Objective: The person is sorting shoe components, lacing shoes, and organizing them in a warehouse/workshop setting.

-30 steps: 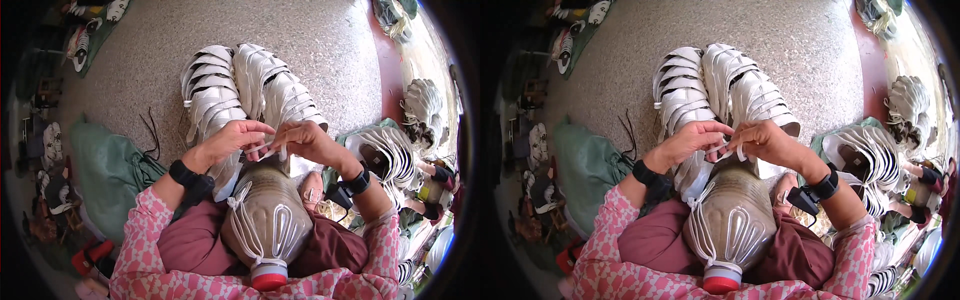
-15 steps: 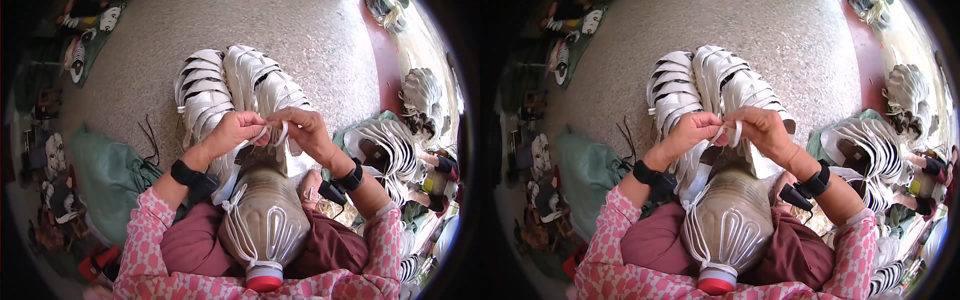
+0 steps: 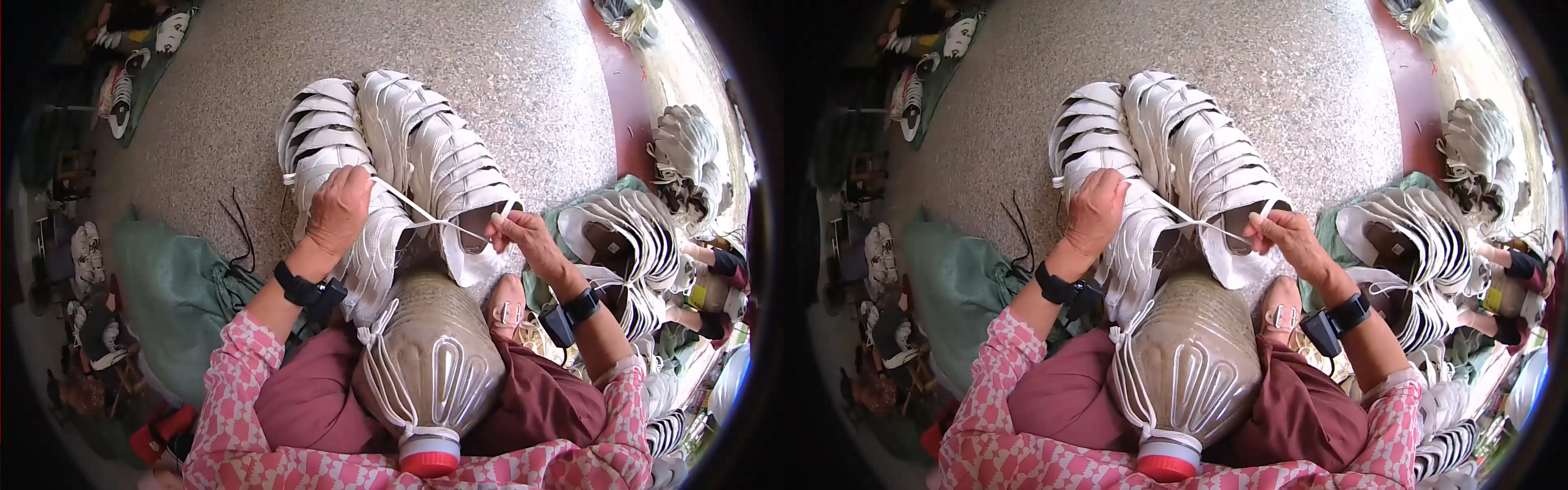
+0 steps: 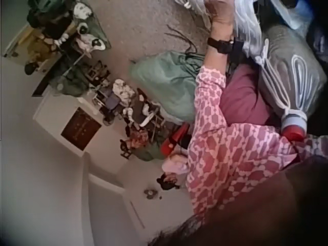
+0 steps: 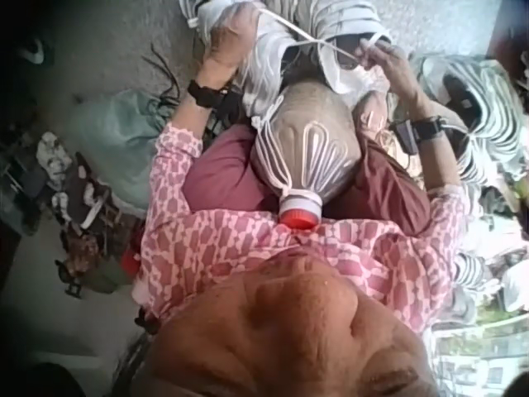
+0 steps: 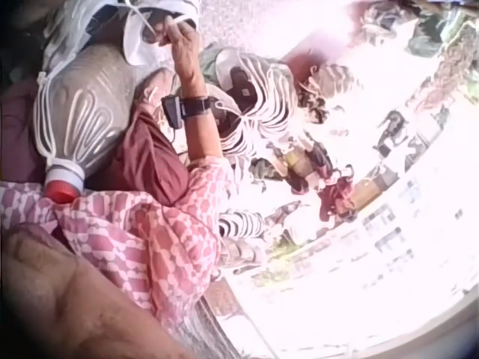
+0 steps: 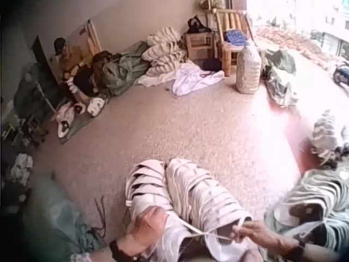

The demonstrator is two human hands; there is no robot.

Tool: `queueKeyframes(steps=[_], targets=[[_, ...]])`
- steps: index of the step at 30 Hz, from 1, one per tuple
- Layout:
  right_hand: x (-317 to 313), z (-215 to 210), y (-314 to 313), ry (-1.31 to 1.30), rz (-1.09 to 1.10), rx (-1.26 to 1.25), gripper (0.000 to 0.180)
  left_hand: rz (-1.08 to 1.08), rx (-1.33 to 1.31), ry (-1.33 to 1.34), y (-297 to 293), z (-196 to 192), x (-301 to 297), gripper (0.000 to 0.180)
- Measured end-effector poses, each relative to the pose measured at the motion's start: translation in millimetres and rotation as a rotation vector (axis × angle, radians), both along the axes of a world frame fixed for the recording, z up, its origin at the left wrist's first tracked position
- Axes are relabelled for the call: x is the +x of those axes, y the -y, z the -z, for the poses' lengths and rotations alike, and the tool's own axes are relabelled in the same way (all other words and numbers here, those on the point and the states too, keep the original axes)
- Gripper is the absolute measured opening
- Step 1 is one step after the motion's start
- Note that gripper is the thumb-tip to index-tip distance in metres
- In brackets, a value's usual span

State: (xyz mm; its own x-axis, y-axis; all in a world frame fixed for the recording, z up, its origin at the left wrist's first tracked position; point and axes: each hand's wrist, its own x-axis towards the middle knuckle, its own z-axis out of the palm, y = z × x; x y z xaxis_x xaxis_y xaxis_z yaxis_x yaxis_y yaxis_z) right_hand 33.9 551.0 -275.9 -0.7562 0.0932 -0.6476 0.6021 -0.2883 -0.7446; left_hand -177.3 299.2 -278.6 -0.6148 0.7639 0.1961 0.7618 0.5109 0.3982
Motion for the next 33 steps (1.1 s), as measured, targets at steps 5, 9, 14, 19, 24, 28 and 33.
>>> queueKeyframes(steps=[5, 9, 14, 19, 24, 28, 33], targets=[[-27, -16, 11, -0.365, 0.093, 0.021, 0.033, -0.027, 0.230, 0.135, -36, -6, 13, 0.013], [-43, -25, 23, -0.410, 0.120, -0.377, 0.038, 0.024, 0.437, 1.090, -59, -4, 34, 0.034], [-53, -26, 34, -0.378, 0.113, -0.628, 0.040, 0.013, 0.632, 1.866, -53, -4, 33, 0.036], [-42, -34, 19, -0.169, -0.160, -0.208, 0.040, -0.126, 0.640, 1.792, -31, 9, 4, 0.041], [11, -21, 6, 0.006, -0.397, 0.034, 0.039, -0.410, 0.690, 1.803, 6, 33, -21, 0.043], [9, -19, -5, 0.061, -0.476, -0.024, 0.039, -0.415, 0.636, 1.790, 1, 24, -9, 0.043], [-36, -98, 0, -0.184, -0.309, -0.143, 0.044, -0.133, 0.446, 1.334, -14, -37, 12, 0.040]])
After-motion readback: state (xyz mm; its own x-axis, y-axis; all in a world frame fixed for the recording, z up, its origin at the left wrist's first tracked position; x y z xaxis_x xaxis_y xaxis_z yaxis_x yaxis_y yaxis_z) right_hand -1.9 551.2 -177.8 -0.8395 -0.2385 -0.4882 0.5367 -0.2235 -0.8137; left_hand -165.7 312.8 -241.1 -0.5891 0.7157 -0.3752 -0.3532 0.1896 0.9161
